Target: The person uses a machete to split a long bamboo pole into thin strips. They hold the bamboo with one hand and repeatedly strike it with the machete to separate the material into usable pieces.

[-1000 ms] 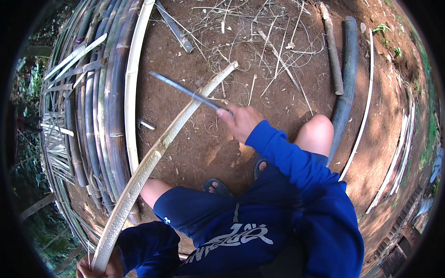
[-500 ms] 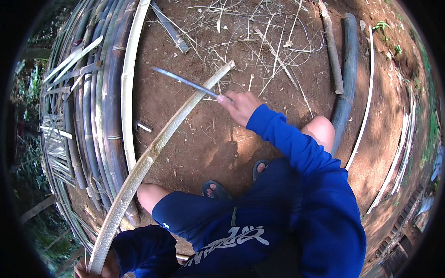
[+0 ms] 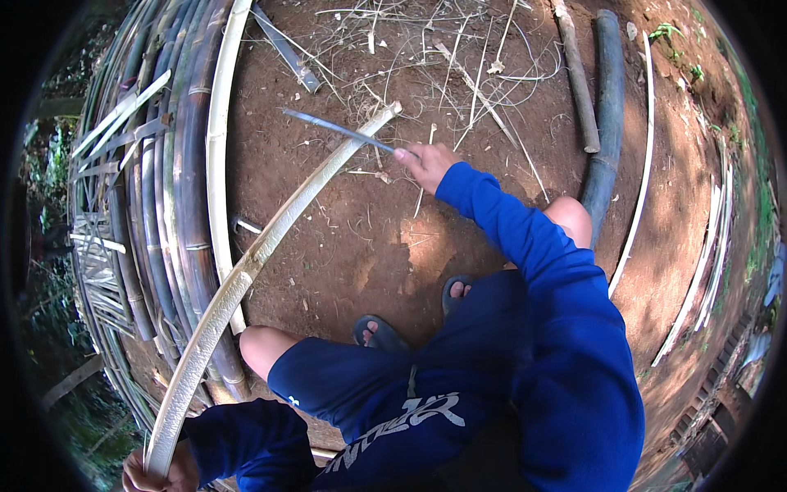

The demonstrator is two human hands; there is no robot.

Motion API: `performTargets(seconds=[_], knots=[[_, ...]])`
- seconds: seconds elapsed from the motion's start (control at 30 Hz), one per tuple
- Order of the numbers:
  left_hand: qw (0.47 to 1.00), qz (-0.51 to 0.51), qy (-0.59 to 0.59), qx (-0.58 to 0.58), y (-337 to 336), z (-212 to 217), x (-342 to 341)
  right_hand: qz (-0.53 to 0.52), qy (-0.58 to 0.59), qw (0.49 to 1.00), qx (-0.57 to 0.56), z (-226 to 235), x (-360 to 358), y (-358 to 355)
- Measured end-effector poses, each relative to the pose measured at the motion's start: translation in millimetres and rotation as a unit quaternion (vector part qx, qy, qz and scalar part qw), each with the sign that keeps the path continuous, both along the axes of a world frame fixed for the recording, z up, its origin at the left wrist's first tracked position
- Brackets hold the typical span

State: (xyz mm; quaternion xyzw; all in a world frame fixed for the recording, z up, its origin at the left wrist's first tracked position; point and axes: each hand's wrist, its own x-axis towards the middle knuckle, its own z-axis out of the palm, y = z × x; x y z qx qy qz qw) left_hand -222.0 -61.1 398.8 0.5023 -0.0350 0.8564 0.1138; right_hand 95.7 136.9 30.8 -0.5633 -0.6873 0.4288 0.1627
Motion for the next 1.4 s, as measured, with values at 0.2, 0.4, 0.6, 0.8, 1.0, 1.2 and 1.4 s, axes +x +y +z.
performTargets(seconds=[0.2, 0.4, 0.6, 0.8, 1.0, 1.2, 1.4], knots=[[0.994, -0.080, 0.067, -0.040, -2.3, 0.2, 7.9, -0.014, -0.010, 0.999, 0.032, 11.3, -3.5, -10.2], [0.996, -0.055, 0.052, -0.038, 0.2, 2.5, 2.3, -0.187, -0.125, 0.974, -0.021, -72.7, 43.3, 16.6], [0.997, -0.021, 0.073, -0.026, 2.9, -2.2, -6.0, -0.051, -0.036, 0.998, 0.019, -36.8, 15.7, 4.5], [0.977, -0.074, 0.129, -0.152, 0.7, 2.3, -70.5, -0.145, -0.101, 0.983, -0.040, -69.4, 36.4, 23.1], [0.873, 0.262, -0.195, -0.363, -5.0, -24.7, -159.2, -0.219, 0.143, 0.961, -0.091, -50.6, 31.1, 17.3], [0.804, 0.399, -0.252, -0.362, -16.2, -112.1, -262.6, -0.316, 0.372, 0.831, -0.266, -74.9, 37.6, 31.4], [0.803, 0.377, -0.242, -0.393, -19.0, -115.9, -284.7, -0.299, 0.367, 0.829, -0.297, -99.4, 40.5, 35.0]])
